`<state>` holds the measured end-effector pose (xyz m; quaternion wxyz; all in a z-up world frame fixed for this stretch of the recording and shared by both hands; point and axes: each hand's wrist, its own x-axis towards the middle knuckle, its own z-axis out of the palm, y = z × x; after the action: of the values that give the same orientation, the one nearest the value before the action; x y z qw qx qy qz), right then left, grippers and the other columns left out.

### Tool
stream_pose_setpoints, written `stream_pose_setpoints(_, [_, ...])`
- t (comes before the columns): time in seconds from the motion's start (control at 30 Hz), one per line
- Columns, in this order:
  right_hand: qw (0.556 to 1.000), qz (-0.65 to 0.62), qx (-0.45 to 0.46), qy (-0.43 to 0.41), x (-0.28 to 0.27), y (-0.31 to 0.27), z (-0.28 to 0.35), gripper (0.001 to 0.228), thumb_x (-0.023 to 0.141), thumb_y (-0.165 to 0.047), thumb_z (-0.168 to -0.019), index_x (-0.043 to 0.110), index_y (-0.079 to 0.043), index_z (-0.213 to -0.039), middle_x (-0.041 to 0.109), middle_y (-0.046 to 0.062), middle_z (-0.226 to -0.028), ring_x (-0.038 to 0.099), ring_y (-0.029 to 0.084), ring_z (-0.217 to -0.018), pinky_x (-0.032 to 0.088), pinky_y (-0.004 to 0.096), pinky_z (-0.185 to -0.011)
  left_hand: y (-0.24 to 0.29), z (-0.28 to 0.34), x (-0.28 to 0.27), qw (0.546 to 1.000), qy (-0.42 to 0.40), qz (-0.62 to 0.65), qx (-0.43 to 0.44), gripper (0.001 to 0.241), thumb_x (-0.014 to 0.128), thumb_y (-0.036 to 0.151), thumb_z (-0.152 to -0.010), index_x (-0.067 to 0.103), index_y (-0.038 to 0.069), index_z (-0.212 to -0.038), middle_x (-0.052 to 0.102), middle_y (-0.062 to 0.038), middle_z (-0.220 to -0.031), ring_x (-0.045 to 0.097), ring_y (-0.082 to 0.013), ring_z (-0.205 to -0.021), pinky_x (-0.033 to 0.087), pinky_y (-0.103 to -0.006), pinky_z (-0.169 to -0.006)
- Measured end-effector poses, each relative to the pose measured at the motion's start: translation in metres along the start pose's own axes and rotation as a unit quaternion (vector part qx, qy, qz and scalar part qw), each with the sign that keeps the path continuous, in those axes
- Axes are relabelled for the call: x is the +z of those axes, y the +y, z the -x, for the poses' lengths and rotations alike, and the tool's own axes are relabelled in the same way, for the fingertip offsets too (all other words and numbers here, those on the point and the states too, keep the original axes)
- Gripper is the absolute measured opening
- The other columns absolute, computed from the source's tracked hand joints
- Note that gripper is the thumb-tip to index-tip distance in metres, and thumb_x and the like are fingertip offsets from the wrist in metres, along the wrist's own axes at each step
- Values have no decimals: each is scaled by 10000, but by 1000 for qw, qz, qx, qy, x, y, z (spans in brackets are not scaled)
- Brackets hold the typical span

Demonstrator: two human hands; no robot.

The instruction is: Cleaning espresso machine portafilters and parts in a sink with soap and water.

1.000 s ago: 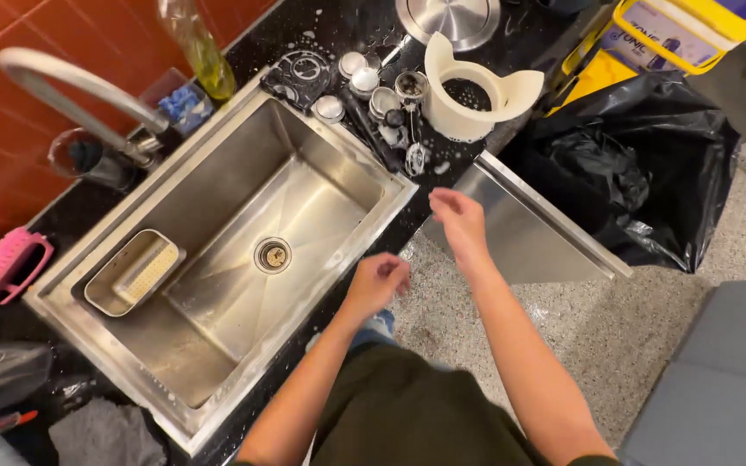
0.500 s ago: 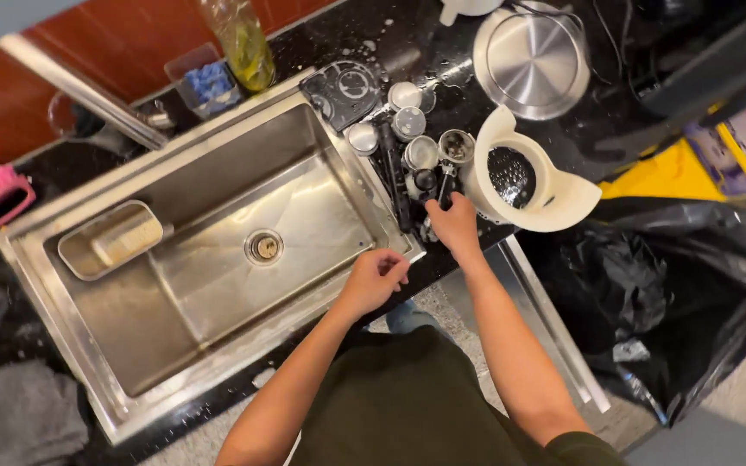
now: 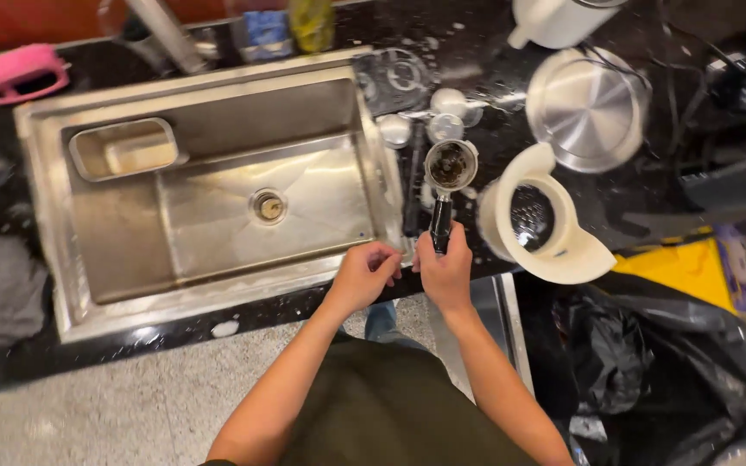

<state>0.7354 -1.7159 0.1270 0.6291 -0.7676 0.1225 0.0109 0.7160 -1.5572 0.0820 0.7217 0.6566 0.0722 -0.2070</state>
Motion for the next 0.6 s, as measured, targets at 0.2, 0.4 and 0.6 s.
stream_pose_setpoints(0.2, [992, -34, -36, -119, 62, -7, 7, 215, 628, -98, -965, 540, 1, -1134, 597, -1, -709, 571, 67, -564, 475, 237, -489, 14, 18, -87, 994, 98, -18, 52, 177, 665, 159, -967, 694, -15, -984, 718, -50, -788, 654, -103, -655, 542, -262, -608])
stream_pose_setpoints(0.4, [977, -81, 71, -185, 158, 12, 9, 157, 652, -75, -905, 567, -14, -1023, 543, 13, -601, 517, 98, -439, 384, 268, -387, 39, -21, -236, 917, 233, -233, 224, 219, 780, 243, -883, 743, 30, -914, 719, -108, -987, 699, -168, -788, 586, -299, -697])
stream_pose_setpoints(0.6, [980, -88, 110, -143, 234, -1, 17, 124, 642, -92, -887, 547, -12, -885, 551, 38, -588, 531, 123, -422, 366, 292, -337, 106, -108, -314, 905, 231, -295, 200, 153, 761, 205, -845, 747, 54, -867, 617, -76, -1412, 711, -239, -877, 577, -341, -836])
